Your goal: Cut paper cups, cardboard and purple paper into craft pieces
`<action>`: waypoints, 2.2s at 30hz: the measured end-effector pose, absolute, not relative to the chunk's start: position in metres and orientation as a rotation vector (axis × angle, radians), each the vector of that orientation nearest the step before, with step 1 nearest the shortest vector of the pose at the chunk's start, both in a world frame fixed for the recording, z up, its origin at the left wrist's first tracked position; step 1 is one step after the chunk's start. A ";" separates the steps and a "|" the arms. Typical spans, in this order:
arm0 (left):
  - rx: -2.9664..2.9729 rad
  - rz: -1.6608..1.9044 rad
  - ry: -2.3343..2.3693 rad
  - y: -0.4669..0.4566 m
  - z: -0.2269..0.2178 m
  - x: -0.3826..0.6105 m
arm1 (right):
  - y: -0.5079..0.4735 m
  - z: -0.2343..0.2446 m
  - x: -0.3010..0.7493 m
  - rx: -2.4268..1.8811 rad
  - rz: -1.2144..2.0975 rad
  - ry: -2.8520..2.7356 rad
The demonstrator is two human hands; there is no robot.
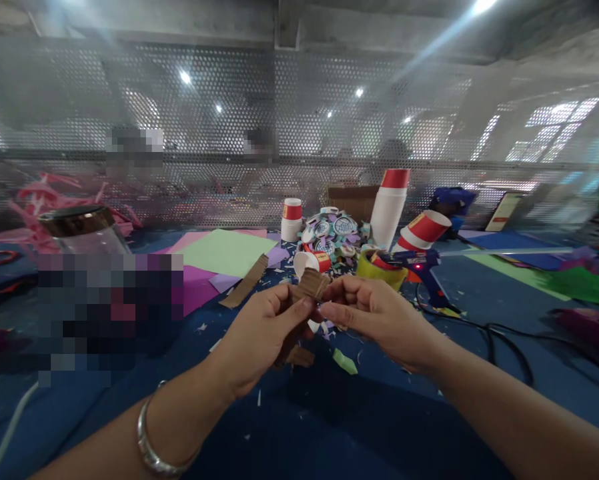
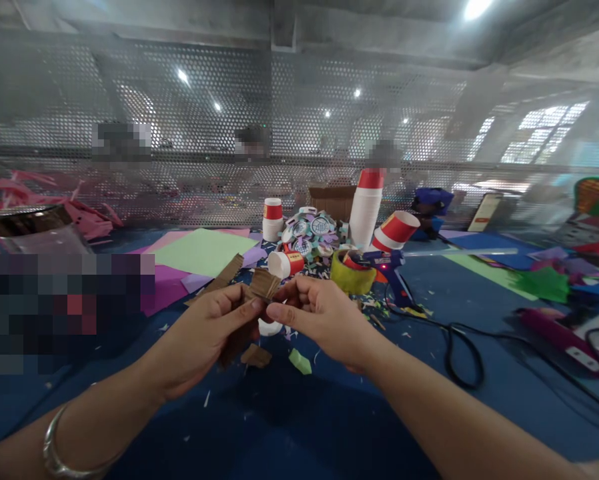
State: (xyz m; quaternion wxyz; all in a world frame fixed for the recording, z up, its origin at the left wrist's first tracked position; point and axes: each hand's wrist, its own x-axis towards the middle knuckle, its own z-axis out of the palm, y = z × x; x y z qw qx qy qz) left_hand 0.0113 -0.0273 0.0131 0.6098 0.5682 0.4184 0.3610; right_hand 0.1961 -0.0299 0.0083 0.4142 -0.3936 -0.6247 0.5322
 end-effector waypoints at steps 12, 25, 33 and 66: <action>1.216 0.790 0.853 -0.028 0.013 0.010 | -0.033 0.012 0.196 -0.965 1.304 -1.627; 1.255 0.986 1.057 -0.016 0.015 0.003 | -0.026 0.015 0.206 -1.233 0.995 -1.945; 1.398 1.022 1.170 -0.011 0.017 0.000 | -0.029 0.010 0.214 -1.475 0.504 -2.527; 2.058 0.226 0.836 -0.027 0.037 0.000 | -0.042 0.022 0.201 -0.834 1.160 -2.309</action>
